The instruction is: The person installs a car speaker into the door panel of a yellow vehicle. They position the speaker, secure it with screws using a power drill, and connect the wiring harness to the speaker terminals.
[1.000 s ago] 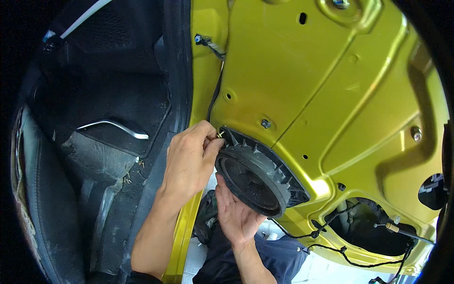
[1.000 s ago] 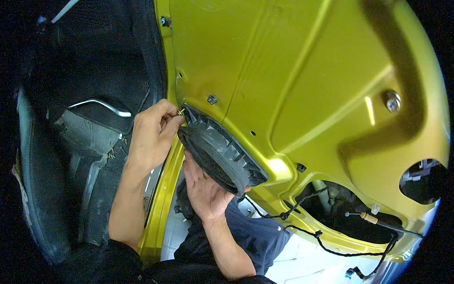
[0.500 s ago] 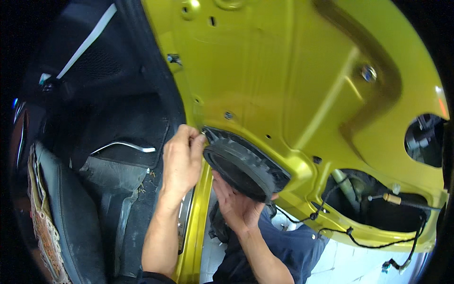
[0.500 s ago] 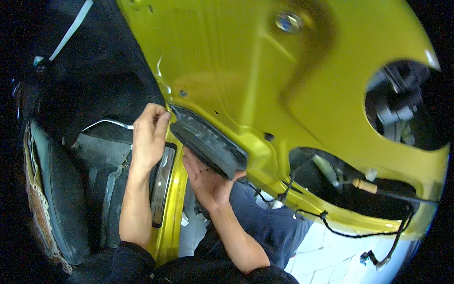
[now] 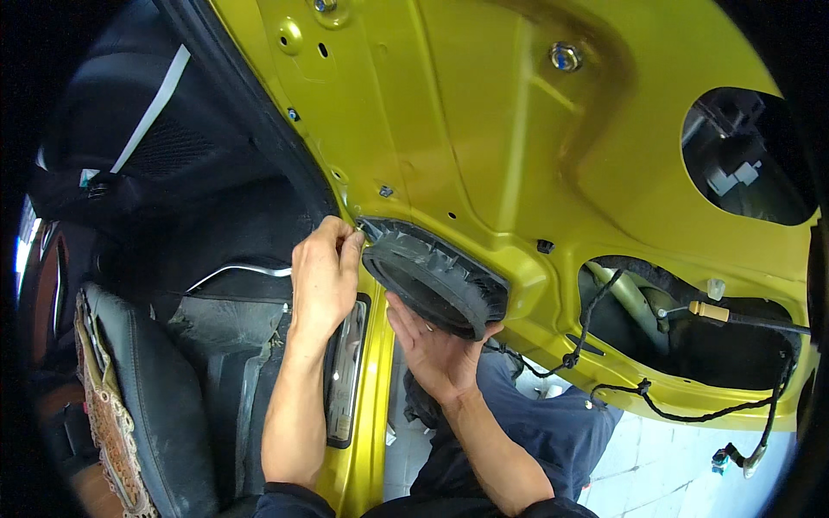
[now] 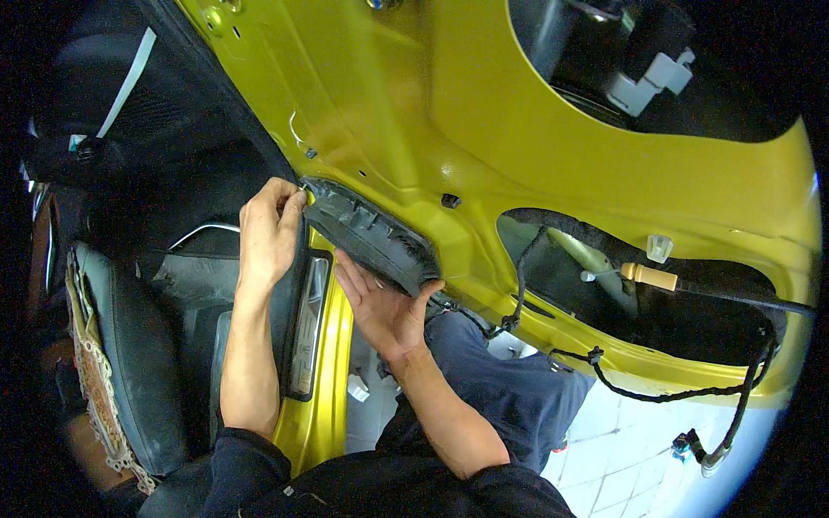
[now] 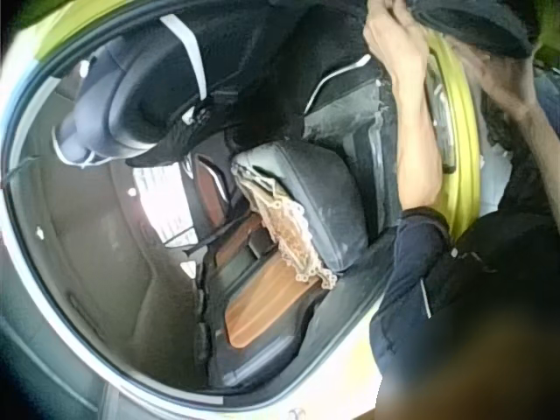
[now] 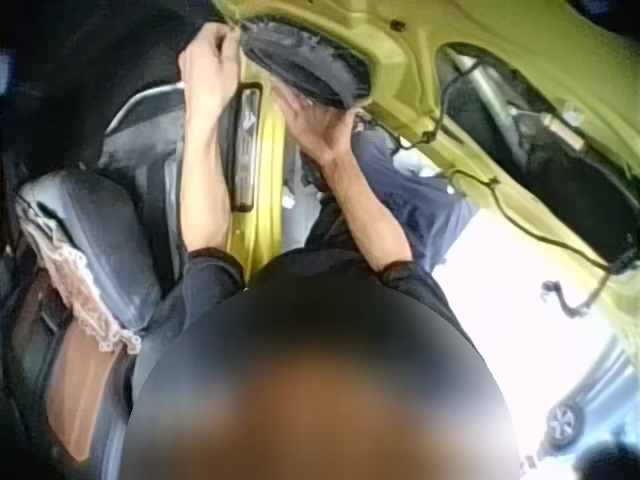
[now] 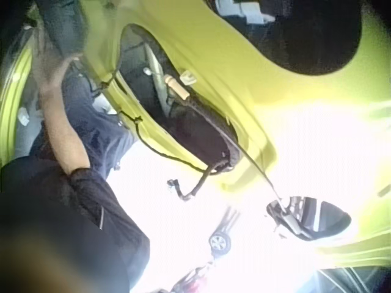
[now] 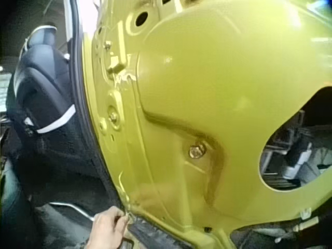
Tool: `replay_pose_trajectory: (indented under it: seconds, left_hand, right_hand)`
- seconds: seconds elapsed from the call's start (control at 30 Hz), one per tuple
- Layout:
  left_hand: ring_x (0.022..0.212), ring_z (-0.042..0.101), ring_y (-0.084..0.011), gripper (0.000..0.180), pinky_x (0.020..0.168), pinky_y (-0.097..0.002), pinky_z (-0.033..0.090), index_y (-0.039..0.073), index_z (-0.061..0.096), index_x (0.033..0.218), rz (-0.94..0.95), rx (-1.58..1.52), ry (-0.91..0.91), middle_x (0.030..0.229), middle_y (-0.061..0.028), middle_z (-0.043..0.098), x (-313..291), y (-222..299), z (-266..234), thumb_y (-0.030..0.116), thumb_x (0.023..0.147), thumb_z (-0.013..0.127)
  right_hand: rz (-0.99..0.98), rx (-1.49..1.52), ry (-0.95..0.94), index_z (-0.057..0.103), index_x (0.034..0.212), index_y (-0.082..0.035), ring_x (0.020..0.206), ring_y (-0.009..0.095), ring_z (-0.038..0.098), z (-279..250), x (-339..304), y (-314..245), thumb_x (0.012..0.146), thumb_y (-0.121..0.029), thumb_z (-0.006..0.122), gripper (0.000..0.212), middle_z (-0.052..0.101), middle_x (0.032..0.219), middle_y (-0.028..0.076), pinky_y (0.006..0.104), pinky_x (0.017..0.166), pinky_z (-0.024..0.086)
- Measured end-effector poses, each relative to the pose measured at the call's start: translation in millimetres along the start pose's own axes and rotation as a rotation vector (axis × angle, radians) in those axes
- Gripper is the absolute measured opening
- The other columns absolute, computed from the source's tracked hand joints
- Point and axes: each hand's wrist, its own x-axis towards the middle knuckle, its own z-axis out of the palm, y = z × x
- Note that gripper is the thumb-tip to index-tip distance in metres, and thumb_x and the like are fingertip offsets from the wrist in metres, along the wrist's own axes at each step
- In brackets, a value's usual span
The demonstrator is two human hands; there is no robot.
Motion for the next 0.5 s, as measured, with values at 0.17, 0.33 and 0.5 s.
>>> replay_pose_trajectory:
  seconds: [0.17,0.33,0.5]
  left_hand:
    - [0.073,0.067,-0.0417,0.013,0.066,-0.0450,0.051,-0.004,0.061,0.088,0.031,0.053,-0.022,0.076,-0.0241,0.065,4.6,0.7,-3.3,0.007,0.094,0.066]
    - [0.075,0.066,-0.0447,0.013,0.066,-0.0494,0.051,0.000,0.058,0.087,0.306,0.318,0.104,0.083,-0.0210,0.065,-1.4,-1.4,3.1,0.007,0.092,0.068]
    - [0.072,0.066,-0.0426,0.022,0.062,-0.0447,0.050,-0.002,0.062,0.082,0.102,0.109,0.055,0.074,-0.0212,0.064,0.1,-6.9,2.9,0.013,0.097,0.065]
  right_hand:
    - [-0.006,-0.041,-0.026,0.025,0.157,0.000,0.151,0.043,0.029,-1.5,0.6,-1.5,0.051,-0.074,0.083,0.141,0.031,0.161,0.022,0.0496,0.128,0.025]
    - [-0.004,-0.019,-0.032,0.025,0.156,0.000,0.151,0.042,0.029,-3.9,0.0,-1.9,0.052,-0.074,0.082,0.140,0.030,0.161,0.023,0.0494,0.128,0.025]
    - [0.024,0.006,-0.054,0.024,0.157,0.001,0.151,0.041,0.029,-4.5,0.5,-2.7,0.054,-0.073,0.082,0.140,0.030,0.162,0.021,0.0491,0.128,0.024]
